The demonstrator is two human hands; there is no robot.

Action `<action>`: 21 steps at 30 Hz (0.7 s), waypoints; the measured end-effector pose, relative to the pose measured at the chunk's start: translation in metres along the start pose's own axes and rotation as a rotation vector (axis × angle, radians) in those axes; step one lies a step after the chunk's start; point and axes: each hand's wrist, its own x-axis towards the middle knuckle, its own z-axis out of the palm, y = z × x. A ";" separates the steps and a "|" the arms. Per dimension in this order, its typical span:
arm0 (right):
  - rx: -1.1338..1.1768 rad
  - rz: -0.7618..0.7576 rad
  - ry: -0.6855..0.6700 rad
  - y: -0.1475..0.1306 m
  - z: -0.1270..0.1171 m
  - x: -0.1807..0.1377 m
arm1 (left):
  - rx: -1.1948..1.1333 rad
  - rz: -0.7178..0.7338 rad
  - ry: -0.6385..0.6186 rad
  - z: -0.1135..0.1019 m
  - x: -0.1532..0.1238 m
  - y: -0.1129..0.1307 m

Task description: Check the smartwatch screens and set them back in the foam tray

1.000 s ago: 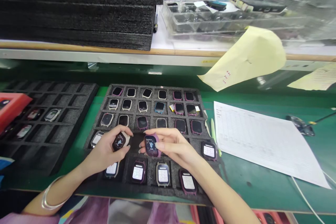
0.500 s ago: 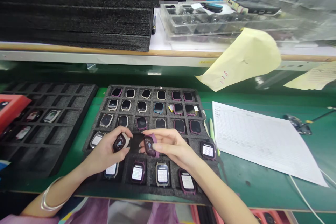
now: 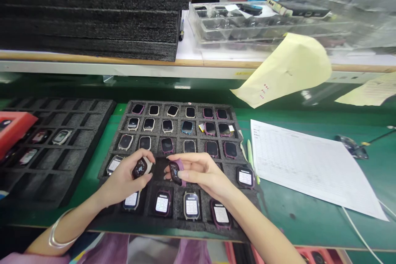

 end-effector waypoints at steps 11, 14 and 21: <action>-0.027 0.002 0.020 -0.002 0.002 0.001 | 0.022 0.008 -0.005 -0.001 0.003 -0.003; -0.033 -0.005 0.029 -0.002 0.002 0.000 | 0.021 0.000 -0.022 -0.001 0.003 -0.002; -0.037 -0.008 0.042 -0.002 0.001 0.000 | 0.039 0.000 -0.024 -0.001 0.002 -0.002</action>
